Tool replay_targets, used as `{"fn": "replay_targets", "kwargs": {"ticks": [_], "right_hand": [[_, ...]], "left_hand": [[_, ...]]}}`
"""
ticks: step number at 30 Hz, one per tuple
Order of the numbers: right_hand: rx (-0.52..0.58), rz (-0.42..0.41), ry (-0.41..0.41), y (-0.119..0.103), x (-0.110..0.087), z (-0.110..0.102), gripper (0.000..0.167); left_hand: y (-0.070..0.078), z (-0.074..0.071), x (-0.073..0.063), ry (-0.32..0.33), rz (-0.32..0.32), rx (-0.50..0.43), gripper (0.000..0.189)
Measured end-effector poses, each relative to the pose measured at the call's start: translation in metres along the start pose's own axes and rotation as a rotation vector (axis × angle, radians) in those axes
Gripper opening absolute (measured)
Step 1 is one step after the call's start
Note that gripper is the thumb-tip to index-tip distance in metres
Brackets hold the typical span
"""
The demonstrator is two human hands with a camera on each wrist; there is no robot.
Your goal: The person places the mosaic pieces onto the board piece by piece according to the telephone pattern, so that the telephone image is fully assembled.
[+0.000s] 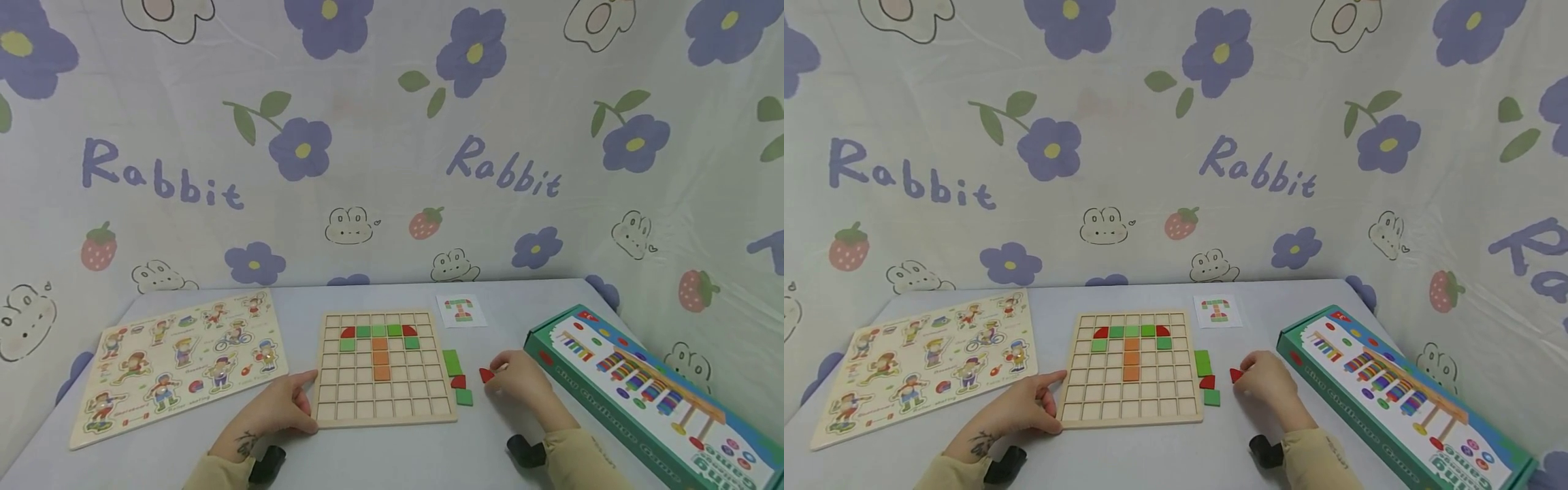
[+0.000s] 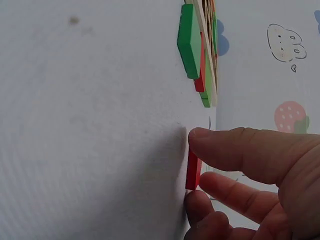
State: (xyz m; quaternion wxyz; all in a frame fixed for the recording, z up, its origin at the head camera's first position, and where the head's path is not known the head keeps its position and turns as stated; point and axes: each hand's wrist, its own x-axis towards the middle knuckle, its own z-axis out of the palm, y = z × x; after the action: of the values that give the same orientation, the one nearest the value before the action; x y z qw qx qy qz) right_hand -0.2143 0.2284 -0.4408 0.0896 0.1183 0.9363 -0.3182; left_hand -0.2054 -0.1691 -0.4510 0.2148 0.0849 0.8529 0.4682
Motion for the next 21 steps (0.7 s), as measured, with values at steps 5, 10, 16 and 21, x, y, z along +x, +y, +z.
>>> {"fn": "replay_targets", "kwargs": {"ticks": [5, 10, 16, 21], "right_hand": [[-0.009, -0.027, 0.007, -0.002, 0.0, 0.003, 0.03], [-0.017, -0.029, 0.012, -0.005, 0.0, 0.004, 0.024], [0.019, -0.022, 0.068, -0.015, 0.0, 0.005, 0.025], [0.184, -0.104, 0.123, -0.042, 0.0, 0.014, 0.023]], "left_hand": [[-0.001, -0.001, 0.0, -0.005, 0.005, -0.003, 0.093], [-0.002, -0.001, 0.001, -0.005, 0.012, -0.008, 0.093], [-0.002, 0.0, 0.001, -0.005, 0.015, -0.007, 0.093], [-0.002, 0.0, 0.001, 0.001, 0.023, -0.005, 0.094]]}}
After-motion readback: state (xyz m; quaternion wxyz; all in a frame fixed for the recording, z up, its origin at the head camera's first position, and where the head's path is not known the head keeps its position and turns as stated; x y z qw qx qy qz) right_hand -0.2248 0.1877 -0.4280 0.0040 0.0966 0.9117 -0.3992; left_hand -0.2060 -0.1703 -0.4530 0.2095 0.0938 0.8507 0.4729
